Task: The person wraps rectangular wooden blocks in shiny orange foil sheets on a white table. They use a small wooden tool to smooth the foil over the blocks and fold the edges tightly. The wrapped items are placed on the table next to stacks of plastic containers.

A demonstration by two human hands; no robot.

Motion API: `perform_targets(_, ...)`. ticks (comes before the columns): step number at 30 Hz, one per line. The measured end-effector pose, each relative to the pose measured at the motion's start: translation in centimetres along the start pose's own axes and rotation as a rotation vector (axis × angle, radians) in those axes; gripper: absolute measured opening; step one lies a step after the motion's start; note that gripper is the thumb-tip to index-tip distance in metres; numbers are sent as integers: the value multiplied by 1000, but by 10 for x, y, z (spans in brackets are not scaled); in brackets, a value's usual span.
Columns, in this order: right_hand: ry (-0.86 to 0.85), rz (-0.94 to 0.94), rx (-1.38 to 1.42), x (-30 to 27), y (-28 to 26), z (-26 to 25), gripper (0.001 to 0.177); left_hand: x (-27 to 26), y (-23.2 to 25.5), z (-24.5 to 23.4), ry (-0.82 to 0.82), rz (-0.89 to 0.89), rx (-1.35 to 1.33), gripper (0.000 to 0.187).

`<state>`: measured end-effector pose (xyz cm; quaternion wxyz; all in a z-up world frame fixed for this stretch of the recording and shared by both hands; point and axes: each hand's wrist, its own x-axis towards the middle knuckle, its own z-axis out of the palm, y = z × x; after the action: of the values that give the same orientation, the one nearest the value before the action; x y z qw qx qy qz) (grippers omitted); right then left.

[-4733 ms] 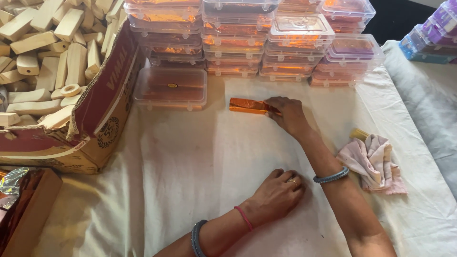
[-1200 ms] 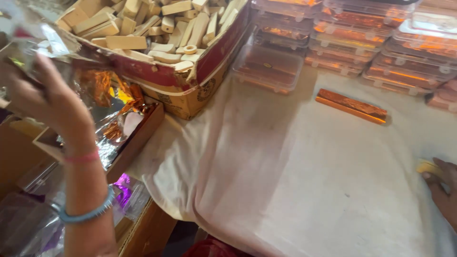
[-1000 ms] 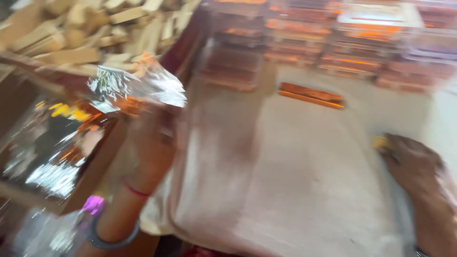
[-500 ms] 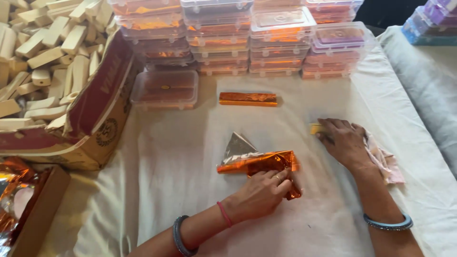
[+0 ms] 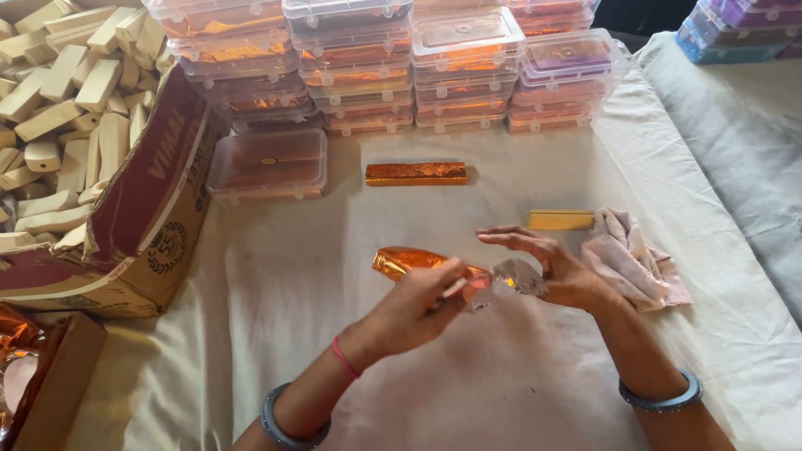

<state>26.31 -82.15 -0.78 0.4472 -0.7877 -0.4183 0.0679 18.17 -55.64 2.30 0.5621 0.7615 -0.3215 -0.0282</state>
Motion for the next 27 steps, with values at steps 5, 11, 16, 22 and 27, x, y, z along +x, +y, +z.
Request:
perform_targets(5, -97, 215, 380, -16, 26, 7, 88, 15, 9, -22, 131, -52, 34, 15)
perform_targets(11, -29, 203, 674, -19, 28, 24, 104, 30, -11, -30, 234, -115, -168, 14)
perform_targets(16, 117, 281, 575, -49, 112, 48, 35, 42, -29, -32, 281, -122, -386, 15)
perform_targets(22, 132, 297, 760, -14, 38, 36, 17, 50, -59, -41, 433, -136, -540, 14)
perform_targets(27, -58, 441, 566, -13, 50, 35, 23, 45, -93, -42, 468, -301, -343, 15)
